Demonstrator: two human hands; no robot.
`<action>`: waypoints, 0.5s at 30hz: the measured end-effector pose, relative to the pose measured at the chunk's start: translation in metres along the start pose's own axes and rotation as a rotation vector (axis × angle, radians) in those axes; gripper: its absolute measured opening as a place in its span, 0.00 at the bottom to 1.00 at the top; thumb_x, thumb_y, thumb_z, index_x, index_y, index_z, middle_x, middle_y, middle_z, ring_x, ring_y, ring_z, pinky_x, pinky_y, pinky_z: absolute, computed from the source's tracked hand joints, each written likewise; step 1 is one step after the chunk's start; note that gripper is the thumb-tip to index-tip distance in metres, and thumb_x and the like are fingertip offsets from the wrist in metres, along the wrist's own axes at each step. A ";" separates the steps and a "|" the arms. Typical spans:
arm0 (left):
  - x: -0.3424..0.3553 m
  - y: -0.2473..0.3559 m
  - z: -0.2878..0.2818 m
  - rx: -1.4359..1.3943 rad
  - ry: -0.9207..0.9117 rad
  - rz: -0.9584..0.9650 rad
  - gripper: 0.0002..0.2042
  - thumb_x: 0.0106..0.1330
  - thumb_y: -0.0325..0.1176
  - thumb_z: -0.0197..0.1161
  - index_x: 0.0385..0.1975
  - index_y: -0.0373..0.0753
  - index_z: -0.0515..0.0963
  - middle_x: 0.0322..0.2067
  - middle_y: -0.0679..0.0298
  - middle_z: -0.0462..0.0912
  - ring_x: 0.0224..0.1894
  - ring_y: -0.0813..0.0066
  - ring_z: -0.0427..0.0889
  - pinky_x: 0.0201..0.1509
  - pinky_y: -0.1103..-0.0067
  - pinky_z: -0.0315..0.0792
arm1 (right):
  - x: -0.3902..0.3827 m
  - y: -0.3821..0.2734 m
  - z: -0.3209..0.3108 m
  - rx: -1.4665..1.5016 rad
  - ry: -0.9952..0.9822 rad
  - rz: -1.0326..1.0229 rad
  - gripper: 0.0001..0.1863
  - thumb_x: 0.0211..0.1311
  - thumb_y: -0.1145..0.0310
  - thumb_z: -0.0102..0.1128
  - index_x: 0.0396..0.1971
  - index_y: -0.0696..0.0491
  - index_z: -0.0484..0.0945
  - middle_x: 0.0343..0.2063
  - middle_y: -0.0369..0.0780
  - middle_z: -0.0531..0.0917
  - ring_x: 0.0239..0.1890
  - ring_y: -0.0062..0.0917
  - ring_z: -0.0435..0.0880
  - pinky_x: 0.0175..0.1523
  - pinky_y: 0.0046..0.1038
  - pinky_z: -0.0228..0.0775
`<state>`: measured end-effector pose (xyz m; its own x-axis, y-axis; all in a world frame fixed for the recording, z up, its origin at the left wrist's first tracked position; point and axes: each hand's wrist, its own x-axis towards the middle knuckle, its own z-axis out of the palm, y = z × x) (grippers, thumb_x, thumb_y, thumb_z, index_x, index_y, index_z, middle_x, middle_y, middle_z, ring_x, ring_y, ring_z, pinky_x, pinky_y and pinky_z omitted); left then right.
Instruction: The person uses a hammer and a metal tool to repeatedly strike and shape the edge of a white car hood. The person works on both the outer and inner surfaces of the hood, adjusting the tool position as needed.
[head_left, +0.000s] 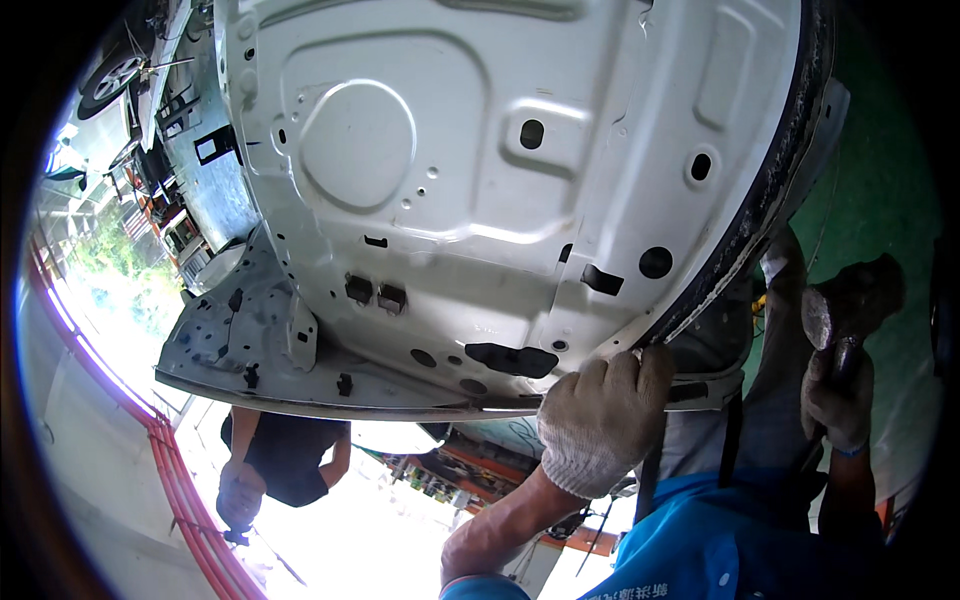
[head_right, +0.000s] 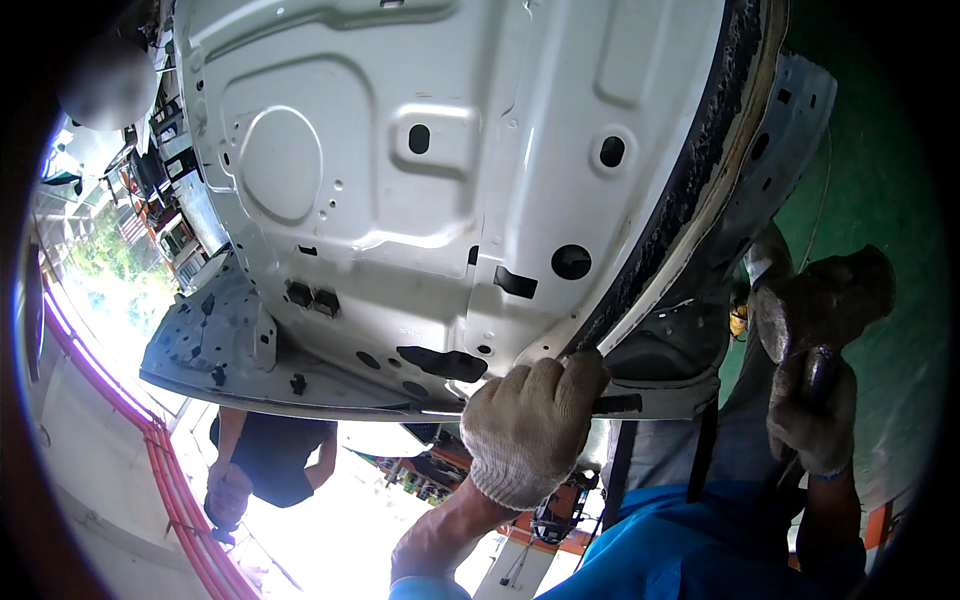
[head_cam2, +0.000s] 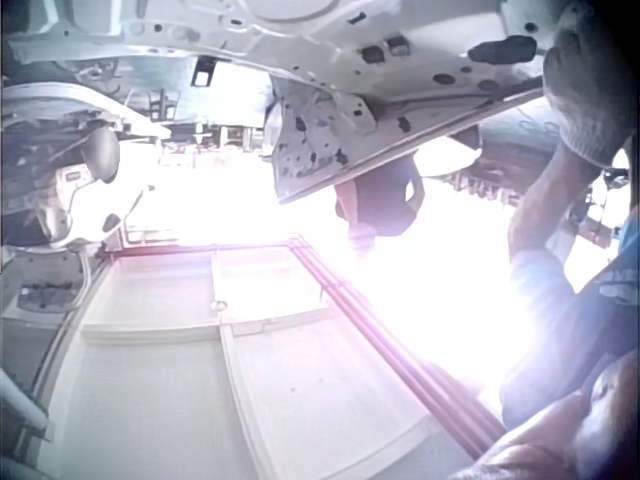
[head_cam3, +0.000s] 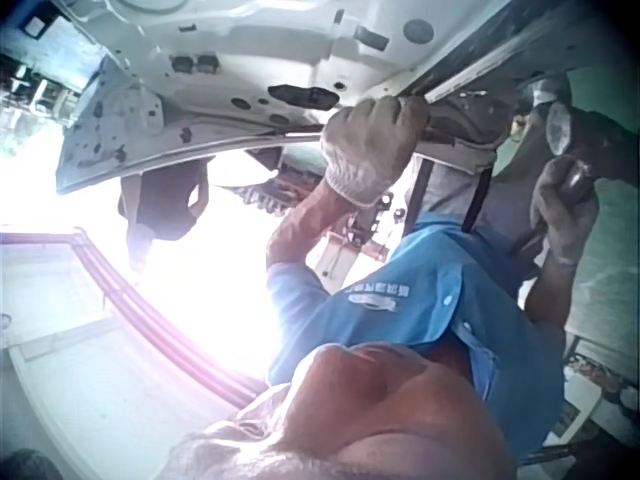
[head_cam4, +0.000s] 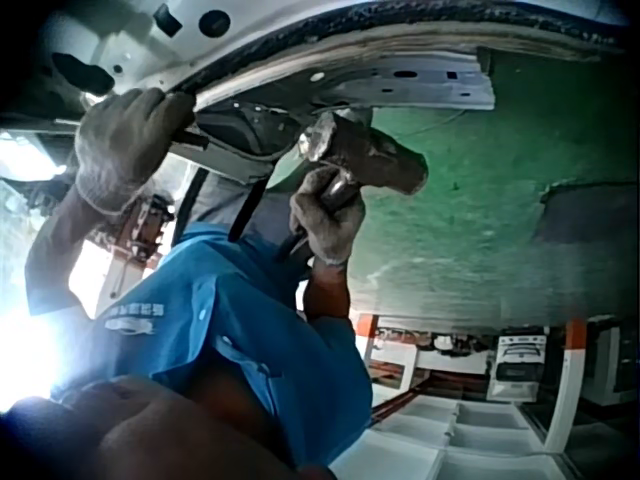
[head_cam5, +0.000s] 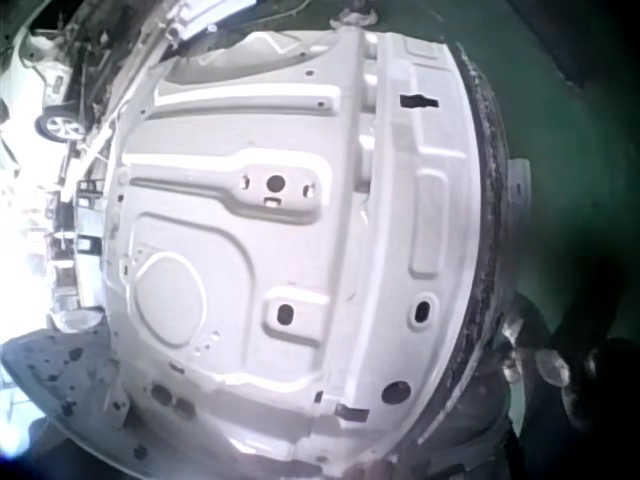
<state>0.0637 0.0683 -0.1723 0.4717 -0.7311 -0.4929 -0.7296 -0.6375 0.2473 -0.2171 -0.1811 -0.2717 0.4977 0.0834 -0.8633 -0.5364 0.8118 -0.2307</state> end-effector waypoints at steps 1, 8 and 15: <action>-0.001 0.000 0.000 -0.014 0.000 -0.010 0.10 0.64 0.41 0.69 0.35 0.42 0.79 0.19 0.69 0.74 0.19 0.78 0.78 0.17 0.77 0.66 | -0.001 0.004 0.000 -0.045 -0.016 0.003 0.06 0.68 0.71 0.60 0.43 0.52 0.75 0.22 0.34 0.79 0.18 0.16 0.79 0.20 0.21 0.71; 0.002 -0.004 0.007 0.061 0.110 0.045 0.13 0.66 0.45 0.69 0.30 0.44 0.79 0.18 0.69 0.74 0.16 0.79 0.74 0.16 0.78 0.63 | -0.002 0.004 0.099 -0.175 0.024 -0.245 0.12 0.62 0.86 0.60 0.41 0.54 0.73 0.21 0.35 0.78 0.13 0.17 0.76 0.17 0.21 0.69; 0.000 -0.003 0.011 0.122 0.202 0.094 0.13 0.66 0.45 0.70 0.29 0.43 0.79 0.14 0.71 0.71 0.14 0.83 0.70 0.14 0.80 0.59 | -0.009 0.039 0.119 0.223 0.183 -0.207 0.28 0.57 0.87 0.59 0.59 0.57 0.66 0.34 0.40 0.80 0.20 0.18 0.79 0.20 0.20 0.69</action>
<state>0.0609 0.0732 -0.1821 0.4795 -0.8271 -0.2932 -0.8235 -0.5395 0.1754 -0.1620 -0.0815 -0.2195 0.4393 -0.1843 -0.8792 -0.2652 0.9085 -0.3230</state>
